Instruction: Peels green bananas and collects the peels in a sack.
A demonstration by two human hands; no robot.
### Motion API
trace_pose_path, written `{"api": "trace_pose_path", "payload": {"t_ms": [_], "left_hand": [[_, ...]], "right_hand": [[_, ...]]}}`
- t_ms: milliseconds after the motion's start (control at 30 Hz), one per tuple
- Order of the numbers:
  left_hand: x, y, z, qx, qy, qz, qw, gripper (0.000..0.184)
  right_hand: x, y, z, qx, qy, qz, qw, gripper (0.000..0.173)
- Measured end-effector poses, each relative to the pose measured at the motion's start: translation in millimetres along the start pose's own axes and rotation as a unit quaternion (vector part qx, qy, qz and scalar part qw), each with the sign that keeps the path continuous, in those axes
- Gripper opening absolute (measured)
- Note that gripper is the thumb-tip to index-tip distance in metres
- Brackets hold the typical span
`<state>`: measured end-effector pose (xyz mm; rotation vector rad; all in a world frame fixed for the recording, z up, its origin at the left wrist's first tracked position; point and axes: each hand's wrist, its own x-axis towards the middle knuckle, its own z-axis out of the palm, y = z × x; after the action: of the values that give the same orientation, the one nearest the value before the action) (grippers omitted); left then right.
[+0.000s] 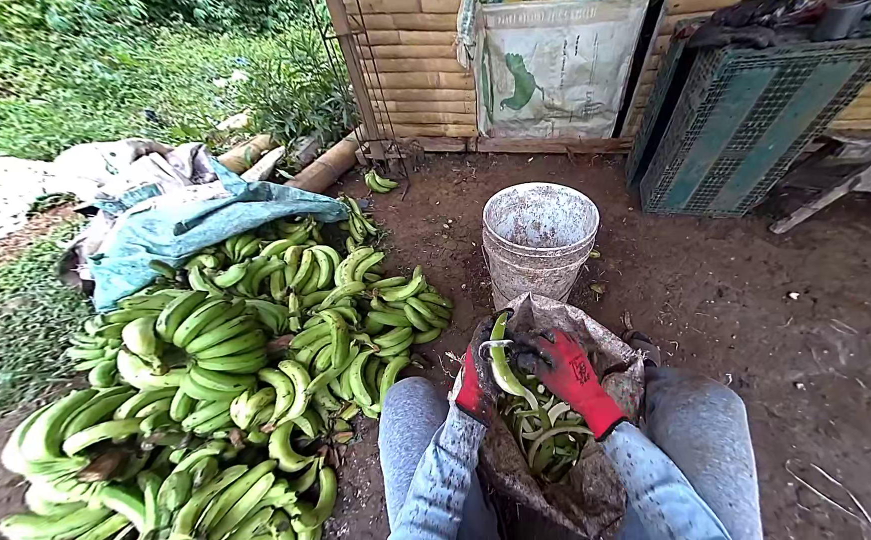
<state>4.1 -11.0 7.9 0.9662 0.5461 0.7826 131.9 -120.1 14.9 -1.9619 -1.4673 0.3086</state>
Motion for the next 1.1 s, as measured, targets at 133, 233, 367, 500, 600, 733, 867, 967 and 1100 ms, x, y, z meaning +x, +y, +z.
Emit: {"api": "trace_pose_path", "payload": {"t_ms": [133,233,367,500,600,733,867,967,1100], "left_hand": [[-3.4,-16.6,-2.3,0.162,0.054,0.028,0.985,0.038],[4.9,-9.0,9.3,0.286,0.14,0.123,0.94,0.034],[50.4,48.2,49.9,0.266,0.088,0.35,0.894,0.051],[128.0,78.9,94.5,0.408,0.027,0.366,0.836,0.085],[124.3,12.5,90.5,0.569,-0.086,0.228,0.786,0.055],[87.2,-122.2,68.1,0.732,-0.328,-0.075,0.593,0.045],[60.0,-187.1,39.7,0.784,-0.233,-0.179,0.547,0.055],[56.2,-171.3,4.2,0.795,-0.233,-0.19,0.526,0.047],[55.9,-92.3,-9.3,0.769,-0.154,-0.246,0.57,0.048]], "right_hand": [[21.2,11.6,0.2,0.005,0.012,0.185,0.983,0.04],[15.9,12.0,-13.4,0.044,0.058,0.207,0.976,0.037],[12.3,17.5,-22.5,0.191,0.148,0.202,0.949,0.033],[9.7,19.6,-29.1,0.322,0.227,0.183,0.901,0.028],[6.2,15.7,-48.2,0.36,0.281,0.179,0.871,0.029],[4.5,15.3,-57.4,0.418,0.316,0.184,0.831,0.03],[4.5,20.2,-55.9,0.421,0.305,0.185,0.834,0.028],[-0.7,21.9,-59.5,0.403,0.299,0.187,0.845,0.028],[2.9,20.3,-60.5,0.403,0.268,0.194,0.853,0.028]]}}
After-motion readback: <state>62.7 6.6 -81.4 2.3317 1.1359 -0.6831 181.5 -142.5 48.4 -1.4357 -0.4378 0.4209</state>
